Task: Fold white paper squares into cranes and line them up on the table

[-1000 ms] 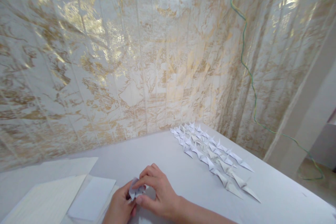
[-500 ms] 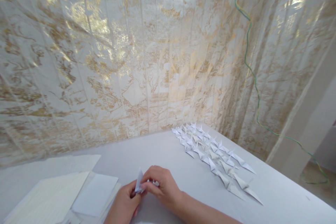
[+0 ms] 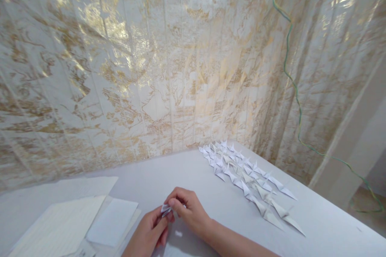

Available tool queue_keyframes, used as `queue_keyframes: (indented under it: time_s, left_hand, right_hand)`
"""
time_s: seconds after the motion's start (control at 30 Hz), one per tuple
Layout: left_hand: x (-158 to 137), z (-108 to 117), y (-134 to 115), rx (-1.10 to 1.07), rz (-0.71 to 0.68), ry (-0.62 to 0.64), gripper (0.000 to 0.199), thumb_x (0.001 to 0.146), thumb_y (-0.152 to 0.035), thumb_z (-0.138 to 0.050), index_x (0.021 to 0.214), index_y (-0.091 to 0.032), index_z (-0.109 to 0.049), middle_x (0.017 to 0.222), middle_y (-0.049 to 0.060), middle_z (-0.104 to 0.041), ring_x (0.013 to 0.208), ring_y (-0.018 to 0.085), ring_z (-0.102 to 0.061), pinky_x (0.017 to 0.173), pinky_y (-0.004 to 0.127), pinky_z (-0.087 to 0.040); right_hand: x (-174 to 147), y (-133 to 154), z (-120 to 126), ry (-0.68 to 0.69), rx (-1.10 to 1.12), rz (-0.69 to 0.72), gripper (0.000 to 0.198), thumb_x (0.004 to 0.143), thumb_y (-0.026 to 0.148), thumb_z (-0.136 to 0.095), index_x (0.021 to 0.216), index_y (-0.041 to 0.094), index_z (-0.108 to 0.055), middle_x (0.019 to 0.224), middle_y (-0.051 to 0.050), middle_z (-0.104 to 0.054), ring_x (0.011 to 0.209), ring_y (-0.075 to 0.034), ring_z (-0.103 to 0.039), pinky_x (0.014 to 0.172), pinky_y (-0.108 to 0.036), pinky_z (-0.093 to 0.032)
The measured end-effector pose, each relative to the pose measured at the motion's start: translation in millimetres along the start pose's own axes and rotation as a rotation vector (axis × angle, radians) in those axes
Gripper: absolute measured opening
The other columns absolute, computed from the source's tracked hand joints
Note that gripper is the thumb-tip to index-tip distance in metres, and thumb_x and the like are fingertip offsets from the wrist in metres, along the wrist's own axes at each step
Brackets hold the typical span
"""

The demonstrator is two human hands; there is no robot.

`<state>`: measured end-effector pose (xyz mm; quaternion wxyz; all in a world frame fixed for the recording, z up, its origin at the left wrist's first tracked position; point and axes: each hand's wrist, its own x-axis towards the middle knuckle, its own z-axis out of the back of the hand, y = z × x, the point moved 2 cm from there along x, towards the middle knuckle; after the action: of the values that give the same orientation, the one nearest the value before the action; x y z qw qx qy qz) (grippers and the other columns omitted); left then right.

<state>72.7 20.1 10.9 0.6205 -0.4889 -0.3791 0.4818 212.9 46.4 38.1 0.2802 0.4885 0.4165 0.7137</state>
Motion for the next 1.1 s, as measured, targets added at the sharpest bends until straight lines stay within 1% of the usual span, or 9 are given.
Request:
queue_keyframes:
  time_s: [0.2,0.3,0.4,0.5,0.6,0.77,0.97,1.03,1.1]
  left_hand:
    - [2.2,1.9,4.4,-0.071,0.029,-0.027,0.064,0.077,-0.082,-0.047,0.076,-0.019,-0.057,0.045,-0.006,-0.051,0.040,0.009,-0.039,0.043,0.023,-0.026]
    - [1.8,1.3,6.5,-0.102,0.039,-0.041,0.064,0.080,-0.081,-0.044,0.078,-0.018,-0.058,0.048,-0.005,-0.052,0.041,0.009,-0.041,0.043,0.022,-0.028]
    - [3.1,1.6,8.2,-0.111,0.044,-0.053,0.063,0.077,-0.082,-0.049,0.077,-0.019,-0.058,0.047,-0.006,-0.052,0.040,0.008,-0.041,0.041,0.022,-0.027]
    - [4.3,3.1,7.5,-0.114,0.036,-0.051,0.061,0.074,-0.080,-0.055,0.073,-0.020,-0.056,0.046,-0.007,-0.051,0.040,0.008,-0.041,0.041,0.022,-0.028]
    - [3.4,4.4,5.2,-0.127,0.027,-0.049,0.061,0.076,-0.080,-0.053,0.075,-0.020,-0.056,0.048,-0.007,-0.052,0.041,0.008,-0.044,0.042,0.021,-0.030]
    - [0.9,4.9,2.3,-0.148,0.030,-0.049,0.064,0.076,-0.081,-0.050,0.078,-0.018,-0.059,0.048,-0.005,-0.054,0.040,0.008,-0.045,0.041,0.021,-0.030]
    - [1.3,6.9,-0.8,-0.173,0.036,-0.065,0.062,0.072,-0.076,-0.060,0.083,-0.016,-0.067,0.047,-0.004,-0.057,0.039,0.009,-0.047,0.042,0.022,-0.032]
    - [0.5,7.0,-2.4,-0.183,0.046,-0.087,0.059,0.072,-0.074,-0.061,0.082,-0.016,-0.067,0.046,-0.004,-0.058,0.039,0.010,-0.047,0.042,0.023,-0.033]
    - [-0.9,7.2,-4.2,-0.195,0.052,-0.133,0.057,0.073,-0.071,-0.061,0.081,-0.016,-0.068,0.044,-0.003,-0.059,0.038,0.011,-0.047,0.042,0.023,-0.034]
  right_hand:
    - [1.2,8.4,1.7,-0.002,-0.055,0.121,0.058,0.096,0.065,-0.044,0.073,0.018,-0.069,0.070,-0.004,-0.058,0.064,-0.016,-0.053,0.065,-0.028,-0.045]
    - [1.2,10.4,1.8,0.021,-0.041,0.135,0.061,0.098,0.065,-0.040,0.071,0.018,-0.069,0.072,-0.005,-0.058,0.066,-0.016,-0.053,0.065,-0.028,-0.046]
    - [0.7,11.9,2.3,0.037,-0.029,0.133,0.063,0.097,0.066,-0.037,0.076,0.019,-0.072,0.075,-0.007,-0.059,0.063,-0.015,-0.052,0.060,-0.027,-0.045]
    - [0.1,13.6,3.1,0.053,-0.024,0.145,0.061,0.095,0.068,-0.040,0.084,0.020,-0.075,0.078,-0.008,-0.061,0.067,-0.017,-0.055,0.063,-0.028,-0.047]
    - [-0.2,14.1,3.6,0.063,-0.008,0.157,0.060,0.094,0.069,-0.041,0.090,0.021,-0.076,0.079,-0.009,-0.061,0.070,-0.019,-0.056,0.064,-0.029,-0.048]
    - [0.0,9.7,3.3,0.063,0.003,0.157,0.061,0.097,0.066,-0.037,0.092,0.021,-0.078,0.080,-0.008,-0.059,0.065,-0.017,-0.053,0.062,-0.029,-0.048]
    - [0.0,11.5,4.5,0.047,-0.036,0.150,0.053,0.097,0.061,-0.043,0.093,0.020,-0.078,0.084,-0.010,-0.064,0.073,-0.018,-0.059,0.069,-0.031,-0.050]
    - [-0.2,14.3,4.0,0.051,-0.059,0.165,0.045,0.095,0.056,-0.049,0.092,0.021,-0.077,0.084,-0.010,-0.066,0.077,-0.020,-0.060,0.070,-0.032,-0.050]
    - [-0.7,14.9,2.1,0.065,-0.076,0.155,0.029,0.091,0.044,-0.058,0.094,0.022,-0.077,0.085,-0.008,-0.066,0.076,-0.019,-0.060,0.067,-0.029,-0.049]
